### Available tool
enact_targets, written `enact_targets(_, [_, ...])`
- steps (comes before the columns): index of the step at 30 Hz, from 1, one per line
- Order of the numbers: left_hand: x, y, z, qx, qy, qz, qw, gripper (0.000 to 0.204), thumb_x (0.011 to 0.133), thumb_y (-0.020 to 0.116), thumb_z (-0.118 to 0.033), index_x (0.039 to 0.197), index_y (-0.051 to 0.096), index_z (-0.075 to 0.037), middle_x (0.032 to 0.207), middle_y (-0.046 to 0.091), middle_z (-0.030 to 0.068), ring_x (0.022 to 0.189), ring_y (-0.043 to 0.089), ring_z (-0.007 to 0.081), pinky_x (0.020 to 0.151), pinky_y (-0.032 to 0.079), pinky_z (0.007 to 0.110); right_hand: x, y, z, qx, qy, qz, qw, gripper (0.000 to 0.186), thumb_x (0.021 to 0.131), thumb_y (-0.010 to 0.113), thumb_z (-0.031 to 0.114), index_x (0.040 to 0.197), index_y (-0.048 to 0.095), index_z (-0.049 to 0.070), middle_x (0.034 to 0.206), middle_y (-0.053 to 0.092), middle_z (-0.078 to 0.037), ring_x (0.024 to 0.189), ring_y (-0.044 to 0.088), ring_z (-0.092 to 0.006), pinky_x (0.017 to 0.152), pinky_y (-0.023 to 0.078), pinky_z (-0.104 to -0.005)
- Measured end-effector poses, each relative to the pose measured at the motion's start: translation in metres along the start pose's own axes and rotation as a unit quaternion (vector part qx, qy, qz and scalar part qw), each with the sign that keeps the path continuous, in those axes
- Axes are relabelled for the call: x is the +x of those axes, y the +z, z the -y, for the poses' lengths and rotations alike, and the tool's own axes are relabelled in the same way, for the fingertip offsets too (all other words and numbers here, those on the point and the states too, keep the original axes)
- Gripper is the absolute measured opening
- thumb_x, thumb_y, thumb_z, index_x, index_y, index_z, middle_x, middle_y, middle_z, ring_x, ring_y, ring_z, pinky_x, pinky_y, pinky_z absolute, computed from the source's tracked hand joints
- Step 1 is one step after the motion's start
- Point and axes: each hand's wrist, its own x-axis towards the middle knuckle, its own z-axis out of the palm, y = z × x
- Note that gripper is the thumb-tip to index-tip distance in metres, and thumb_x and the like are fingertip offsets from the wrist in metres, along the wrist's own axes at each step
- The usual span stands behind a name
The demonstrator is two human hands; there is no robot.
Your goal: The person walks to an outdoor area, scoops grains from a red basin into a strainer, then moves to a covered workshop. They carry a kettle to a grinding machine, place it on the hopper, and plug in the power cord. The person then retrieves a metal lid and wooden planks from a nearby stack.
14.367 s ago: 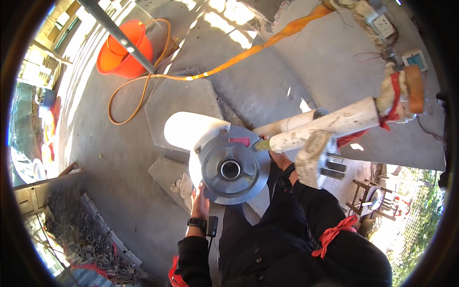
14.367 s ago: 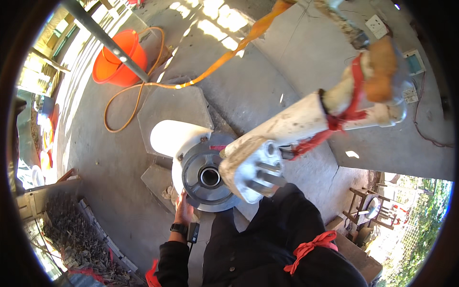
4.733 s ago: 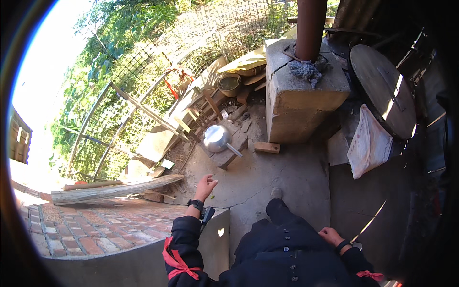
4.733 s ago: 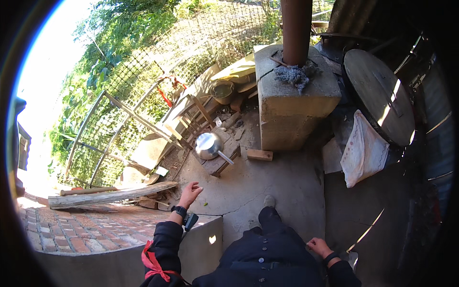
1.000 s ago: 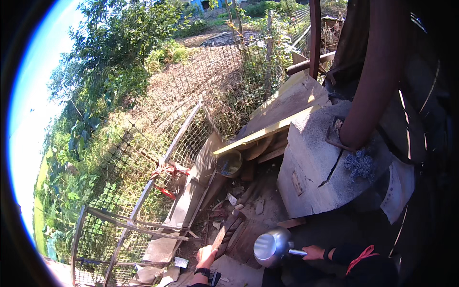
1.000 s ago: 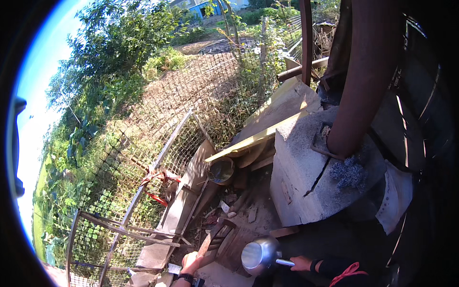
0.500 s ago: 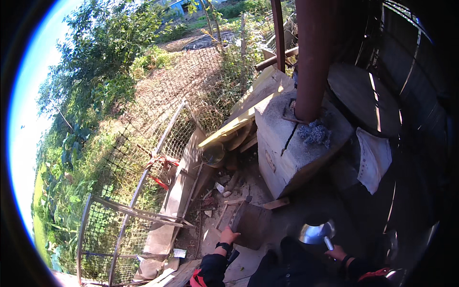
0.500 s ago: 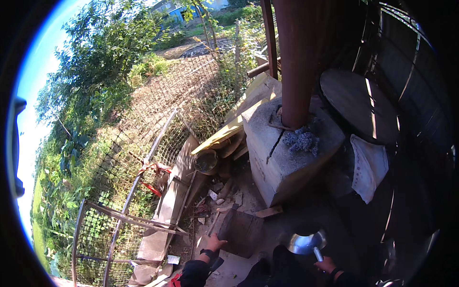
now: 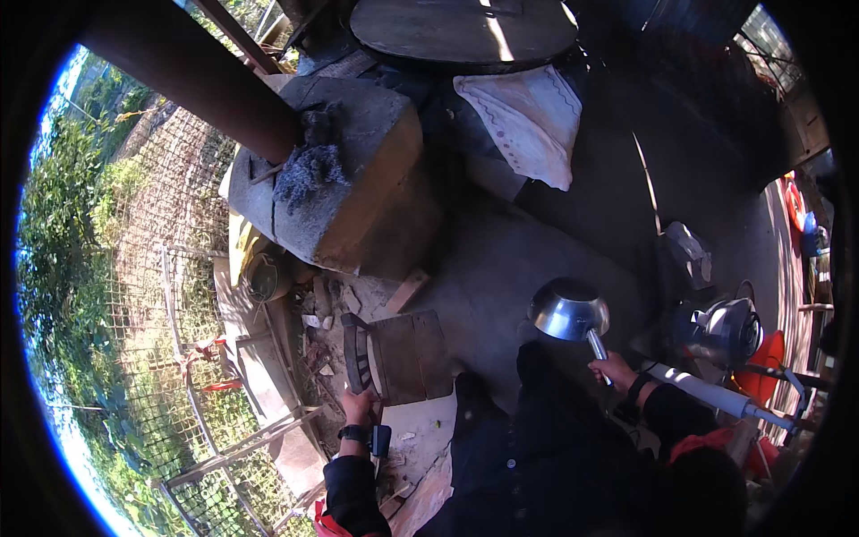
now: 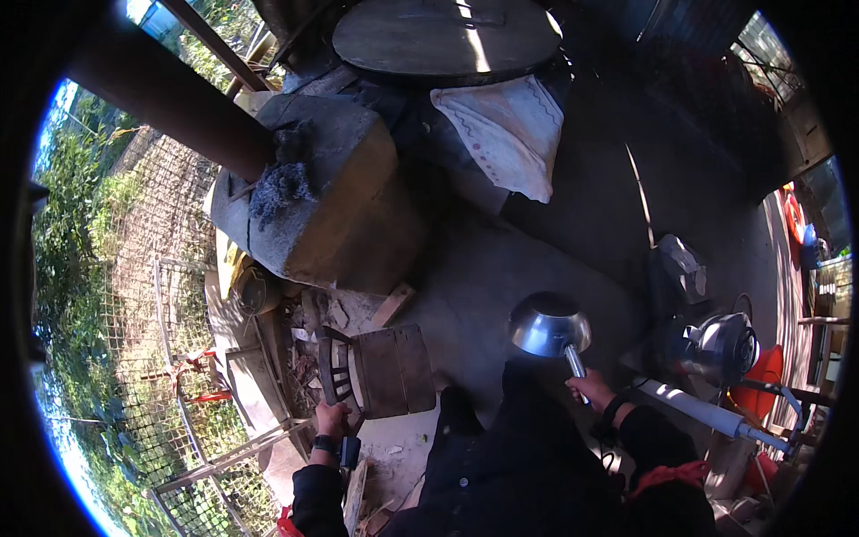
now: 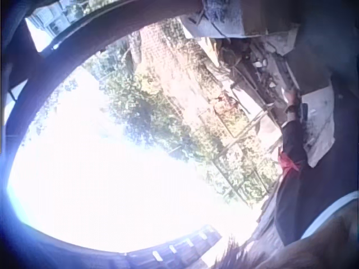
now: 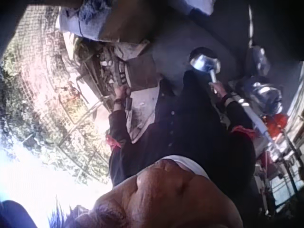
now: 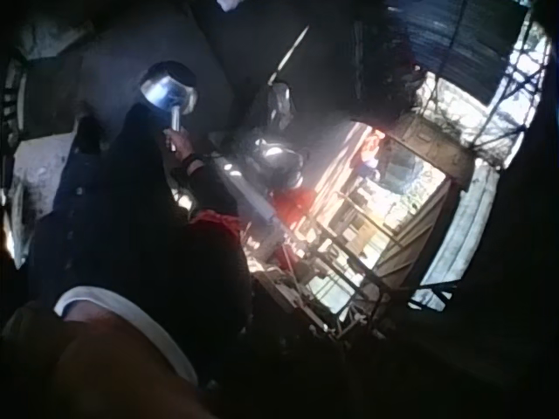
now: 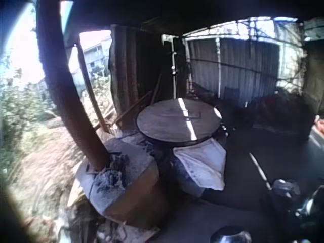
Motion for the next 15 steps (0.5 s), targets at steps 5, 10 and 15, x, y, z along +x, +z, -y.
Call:
enact_targets(5, [-0.036,0.055,-0.069,0.007,-0.055,0.095,0.994,0.011,0.068,0.060,0.004,0.078,0.058,0.000,0.062,0.057,0.0040,0.047,0.051,0.0131,0.042,0.038,0.026,0.006,-0.052,-0.029,0.035,0.041,-0.025,0.998,0.018,0.078,0.064,0.007,0.086,0.048,0.003,0.066,0.053,-0.003,0.053,0.053,-0.0095,0.046,0.045,-0.0248])
enact_targets(10, [-0.045,0.131,-0.104,-0.046,-0.059,0.137,0.988,0.009,0.067,0.063,0.002,0.073,0.057,-0.002,0.062,0.057,0.0026,0.053,0.053,0.0127,0.049,0.040,0.025,0.003,-0.082,-0.060,0.091,0.050,-0.046,0.994,0.017,0.079,0.063,0.008,0.085,0.049,0.002,0.065,0.054,-0.004,0.052,0.053,-0.0106,0.046,0.046,-0.0266])
enact_targets(15, [-0.015,0.210,-0.121,-0.122,-0.078,0.151,0.978,0.010,0.070,0.064,0.001,0.077,0.056,-0.001,0.066,0.059,0.0061,0.057,0.055,0.0161,0.054,0.044,0.028,-0.012,-0.102,-0.085,0.103,0.052,-0.043,0.992,0.014,0.080,0.062,0.007,0.084,0.049,0.003,0.065,0.053,-0.003,0.054,0.052,-0.0108,0.049,0.046,-0.0268])
